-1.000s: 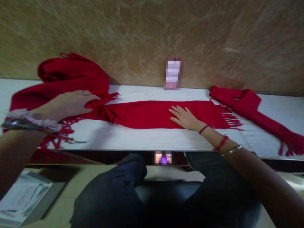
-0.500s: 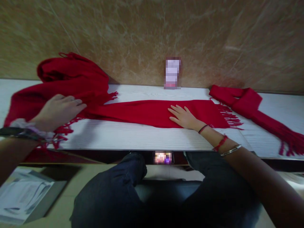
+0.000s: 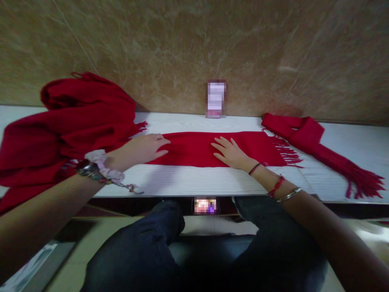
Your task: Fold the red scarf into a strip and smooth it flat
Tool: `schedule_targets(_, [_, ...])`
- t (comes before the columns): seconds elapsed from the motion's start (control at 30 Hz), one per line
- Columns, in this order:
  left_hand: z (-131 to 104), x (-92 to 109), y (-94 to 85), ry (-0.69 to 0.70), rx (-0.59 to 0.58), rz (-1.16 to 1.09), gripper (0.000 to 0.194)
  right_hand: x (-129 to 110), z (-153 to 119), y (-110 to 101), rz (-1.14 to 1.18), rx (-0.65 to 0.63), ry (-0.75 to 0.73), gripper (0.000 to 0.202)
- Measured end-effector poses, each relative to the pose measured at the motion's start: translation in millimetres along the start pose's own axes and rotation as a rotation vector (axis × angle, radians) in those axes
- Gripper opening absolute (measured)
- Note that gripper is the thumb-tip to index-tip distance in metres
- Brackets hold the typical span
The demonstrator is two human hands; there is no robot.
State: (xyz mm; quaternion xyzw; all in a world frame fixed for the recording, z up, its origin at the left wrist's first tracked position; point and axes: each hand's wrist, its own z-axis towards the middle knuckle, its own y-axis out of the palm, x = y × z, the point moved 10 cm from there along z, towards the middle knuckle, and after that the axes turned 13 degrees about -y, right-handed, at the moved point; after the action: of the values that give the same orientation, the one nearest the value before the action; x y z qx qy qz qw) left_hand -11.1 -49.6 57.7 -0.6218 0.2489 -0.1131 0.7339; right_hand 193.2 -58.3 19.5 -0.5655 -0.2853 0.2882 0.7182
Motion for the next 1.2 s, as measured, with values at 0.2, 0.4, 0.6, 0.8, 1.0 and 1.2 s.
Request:
schedule_targets(0.2, [0.0,67.4,13.3,0.189,-0.025,-0.003,0.041,-12.2,2.2,-0.9,0.079,0.099,-0.165,0.036])
schedule_targets(0.4, [5.2,100.0,6.0,0.249,-0.048,0.123,0.040,-20.0,-2.9,-15.7,0.157,0.239,-0.250,0.029])
schedule_targets(0.6, [23.2,97.3,1.4,0.115,0.023,0.047,0.025,-47.3,-9.2,-34.1,0.261,0.221,-0.351,0.033])
schedule_targets(0.8, [23.8,84.5,1.3,-0.026,0.015,0.007,0.022,-47.9,-1.2,-25.8,0.158,0.187,-0.241,0.028])
schedule_targets(1.0, [19.4,102.6,-8.1,-0.094,0.128,0.005,0.023,-38.6,-1.6,-19.6,0.127,0.238,-0.181,0.020])
schedule_targets(1.2, [21.5,116.3,-13.0,-0.064,0.170,0.017,0.019,-34.6,-2.2,-21.4,0.151,0.300,-0.164,0.020])
